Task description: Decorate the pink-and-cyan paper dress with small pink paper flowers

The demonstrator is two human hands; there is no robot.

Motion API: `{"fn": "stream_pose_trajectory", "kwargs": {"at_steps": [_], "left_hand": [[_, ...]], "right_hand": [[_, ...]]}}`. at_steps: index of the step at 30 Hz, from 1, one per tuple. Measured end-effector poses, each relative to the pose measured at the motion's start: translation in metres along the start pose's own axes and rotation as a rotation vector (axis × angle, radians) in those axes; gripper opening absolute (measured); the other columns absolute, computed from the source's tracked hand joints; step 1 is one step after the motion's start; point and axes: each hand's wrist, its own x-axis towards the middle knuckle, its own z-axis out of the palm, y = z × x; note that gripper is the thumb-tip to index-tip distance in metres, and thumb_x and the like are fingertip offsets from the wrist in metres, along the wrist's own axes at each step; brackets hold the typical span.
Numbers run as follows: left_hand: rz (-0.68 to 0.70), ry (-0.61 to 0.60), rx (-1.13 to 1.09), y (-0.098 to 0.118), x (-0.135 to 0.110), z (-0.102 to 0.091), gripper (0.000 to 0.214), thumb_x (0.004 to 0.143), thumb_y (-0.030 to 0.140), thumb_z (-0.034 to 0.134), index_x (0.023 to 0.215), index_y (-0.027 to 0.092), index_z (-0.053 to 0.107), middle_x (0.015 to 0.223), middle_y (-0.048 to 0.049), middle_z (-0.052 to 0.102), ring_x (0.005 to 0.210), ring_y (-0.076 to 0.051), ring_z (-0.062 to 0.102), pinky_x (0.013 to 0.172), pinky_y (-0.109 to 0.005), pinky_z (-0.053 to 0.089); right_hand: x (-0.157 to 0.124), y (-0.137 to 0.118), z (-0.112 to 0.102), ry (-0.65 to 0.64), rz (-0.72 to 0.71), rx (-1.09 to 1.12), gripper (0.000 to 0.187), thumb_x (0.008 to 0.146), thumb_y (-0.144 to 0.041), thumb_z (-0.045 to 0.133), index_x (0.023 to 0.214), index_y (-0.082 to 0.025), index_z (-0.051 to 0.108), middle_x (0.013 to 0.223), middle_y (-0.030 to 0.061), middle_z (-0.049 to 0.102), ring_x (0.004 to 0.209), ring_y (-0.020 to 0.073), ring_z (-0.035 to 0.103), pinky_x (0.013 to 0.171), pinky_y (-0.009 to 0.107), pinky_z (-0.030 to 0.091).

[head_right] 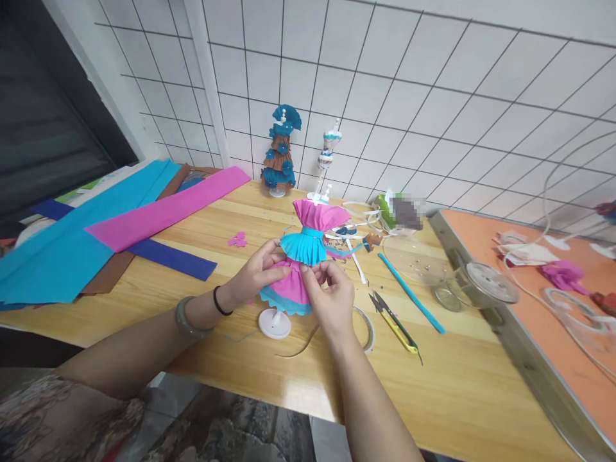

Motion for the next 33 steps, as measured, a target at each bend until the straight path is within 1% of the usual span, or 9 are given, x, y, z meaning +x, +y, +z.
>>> {"fn": "stream_pose_trajectory", "kwargs": {"at_steps": [6,10,13,18,23,25,29,31,33], "left_hand": [[0.017,0.035,-0.016,0.0,0.002,-0.002,0.039,0.07,0.019,0.063,0.105,0.018,0.047,0.095,-0.0054,0.062,0.09,-0.017,0.058,0.082,-0.031,0.042],[0.029,0.078,-0.018,-0.001,0.004,-0.006,0.041,0.069,0.018,0.063,0.106,0.018,0.047,0.096,-0.0052,0.062,0.091,-0.018,0.059,0.083,-0.032,0.043],[0.044,0.105,-0.009,-0.001,0.006,-0.009,0.041,0.067,0.018,0.063,0.105,0.018,0.047,0.096,-0.005,0.062,0.091,-0.018,0.059,0.081,-0.031,0.044],[0.071,0.157,0.012,-0.001,0.011,-0.016,0.042,0.066,0.019,0.065,0.104,0.017,0.048,0.091,-0.0043,0.063,0.084,-0.017,0.06,0.078,-0.03,0.044],[0.127,0.227,0.003,0.001,0.016,-0.029,0.041,0.066,0.02,0.065,0.103,0.018,0.049,0.089,-0.0027,0.063,0.078,-0.015,0.06,0.075,-0.029,0.045],[0.136,0.264,0.004,0.002,0.019,-0.035,0.041,0.065,0.02,0.066,0.103,0.018,0.049,0.089,-0.0021,0.063,0.076,-0.014,0.06,0.073,-0.028,0.045],[0.194,0.33,0.026,0.004,0.022,-0.043,0.042,0.064,0.023,0.068,0.101,0.018,0.048,0.093,-0.0029,0.063,0.084,-0.016,0.061,0.078,-0.03,0.045],[0.233,0.341,0.037,0.005,0.022,-0.044,0.041,0.064,0.024,0.068,0.1,0.018,0.049,0.094,-0.0035,0.064,0.088,-0.017,0.06,0.081,-0.031,0.044],[0.248,0.33,0.051,0.006,0.021,-0.043,0.04,0.065,0.023,0.068,0.1,0.018,0.049,0.095,-0.0041,0.064,0.091,-0.017,0.059,0.083,-0.031,0.043]], "right_hand": [[0.0,0.004,-0.002,-0.036,-0.044,-0.033,0.025,0.077,-0.038,0.058,0.065,-0.017,0.054,0.059,-0.0022,0.046,0.054,0.0095,0.039,0.051,0.023,0.034],[0.0,0.007,-0.003,-0.111,-0.071,-0.022,0.021,0.08,-0.037,0.055,0.076,-0.017,0.06,0.067,0.0013,0.053,0.059,0.0116,0.044,0.055,0.025,0.038],[0.0,0.008,-0.002,-0.131,-0.092,-0.001,0.02,0.08,-0.036,0.056,0.084,-0.018,0.063,0.075,0.004,0.059,0.066,0.0139,0.049,0.06,0.028,0.042],[0.001,0.012,-0.002,-0.105,-0.083,0.041,0.021,0.08,-0.035,0.056,0.091,-0.019,0.064,0.087,0.0056,0.063,0.08,0.0169,0.055,0.073,0.032,0.043],[0.008,0.019,-0.002,0.009,0.015,0.141,0.028,0.077,-0.04,0.057,0.092,-0.018,0.062,0.09,0.0066,0.063,0.08,0.0165,0.055,0.073,0.031,0.043],[0.011,0.02,-0.001,-0.053,0.074,0.149,0.031,0.076,-0.043,0.057,0.093,-0.017,0.063,0.089,0.0058,0.064,0.076,0.0155,0.055,0.07,0.029,0.043],[0.01,0.024,0.004,-0.343,0.113,0.041,0.038,0.074,-0.047,0.058,0.095,-0.016,0.064,0.078,0.0033,0.063,0.063,0.0131,0.053,0.058,0.026,0.042],[0.008,0.028,0.009,-0.398,0.084,-0.049,0.041,0.07,-0.047,0.062,0.095,-0.014,0.064,0.072,0.0025,0.061,0.057,0.0122,0.049,0.053,0.025,0.039],[0.006,0.034,0.014,-0.388,0.018,-0.139,0.039,0.068,-0.046,0.064,0.092,-0.014,0.065,0.071,0.0028,0.061,0.055,0.0118,0.047,0.051,0.025,0.038]]}}
